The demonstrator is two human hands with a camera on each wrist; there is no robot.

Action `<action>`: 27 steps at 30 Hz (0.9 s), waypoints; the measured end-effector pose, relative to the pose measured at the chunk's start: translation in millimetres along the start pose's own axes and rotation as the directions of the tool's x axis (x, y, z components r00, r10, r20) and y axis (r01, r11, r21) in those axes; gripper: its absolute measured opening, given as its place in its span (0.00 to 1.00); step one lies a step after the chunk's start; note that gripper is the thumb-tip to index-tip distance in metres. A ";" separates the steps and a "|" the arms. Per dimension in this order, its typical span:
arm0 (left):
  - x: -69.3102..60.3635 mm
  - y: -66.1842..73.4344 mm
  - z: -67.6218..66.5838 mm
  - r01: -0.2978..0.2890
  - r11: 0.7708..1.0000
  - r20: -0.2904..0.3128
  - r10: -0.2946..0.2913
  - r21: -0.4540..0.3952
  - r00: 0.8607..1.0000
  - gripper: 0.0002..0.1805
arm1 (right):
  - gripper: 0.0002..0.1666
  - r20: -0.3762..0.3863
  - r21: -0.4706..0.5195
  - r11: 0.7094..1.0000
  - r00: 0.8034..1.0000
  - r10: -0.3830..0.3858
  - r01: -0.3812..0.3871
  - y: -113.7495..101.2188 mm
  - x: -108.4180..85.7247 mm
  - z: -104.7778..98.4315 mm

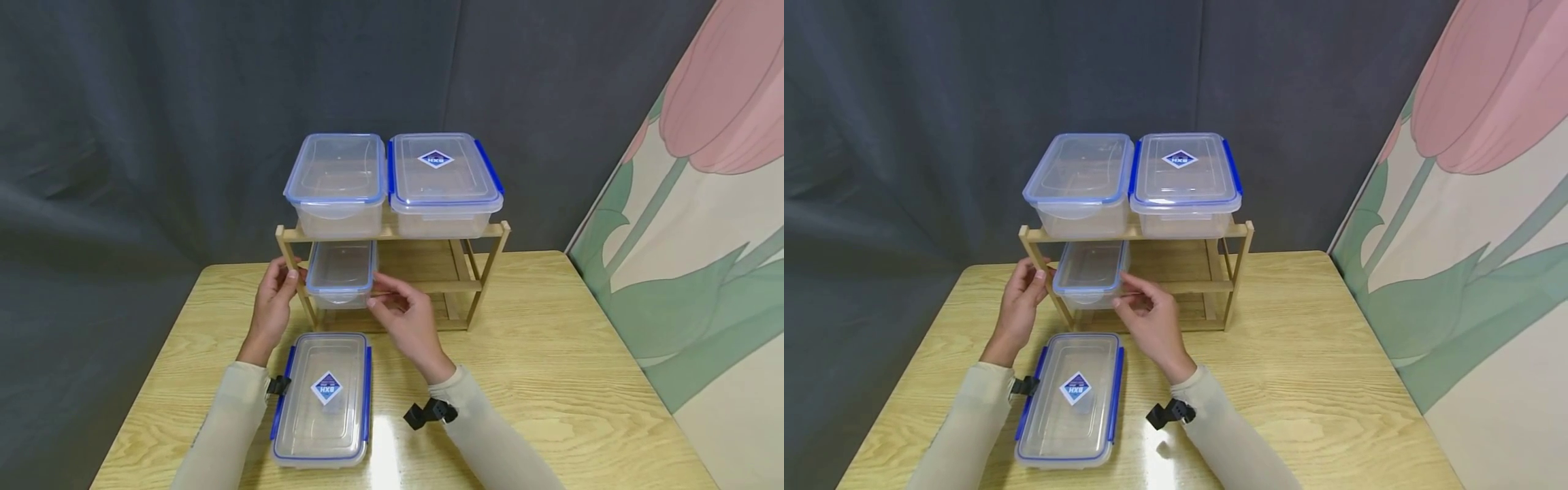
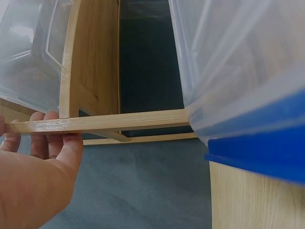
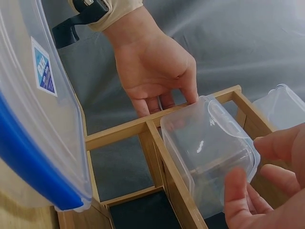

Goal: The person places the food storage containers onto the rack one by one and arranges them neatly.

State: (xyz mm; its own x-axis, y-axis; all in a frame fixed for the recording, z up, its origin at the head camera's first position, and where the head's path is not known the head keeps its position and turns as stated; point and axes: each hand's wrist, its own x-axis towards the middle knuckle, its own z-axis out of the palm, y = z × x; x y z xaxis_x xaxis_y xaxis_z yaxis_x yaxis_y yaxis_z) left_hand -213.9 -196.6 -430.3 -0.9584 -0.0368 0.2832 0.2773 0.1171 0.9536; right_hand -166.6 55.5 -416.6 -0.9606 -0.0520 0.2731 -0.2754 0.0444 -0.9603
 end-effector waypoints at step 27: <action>-0.6 0.6 0.3 0.012 1.000 -0.005 -0.012 0.016 1.000 0.18 | 0.17 0.109 -0.032 0.997 0.991 0.077 -0.073 5.2 -42.9 -10.1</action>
State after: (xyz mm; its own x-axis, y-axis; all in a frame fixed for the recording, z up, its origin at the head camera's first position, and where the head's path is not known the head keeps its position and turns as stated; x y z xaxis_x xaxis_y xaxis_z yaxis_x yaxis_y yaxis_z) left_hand -213.1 -196.2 -429.9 -0.9613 -0.0430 0.2723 0.2646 0.1328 0.9552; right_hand -127.2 68.1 -432.7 -0.9690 -0.1571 0.1909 -0.2052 0.0802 -0.9754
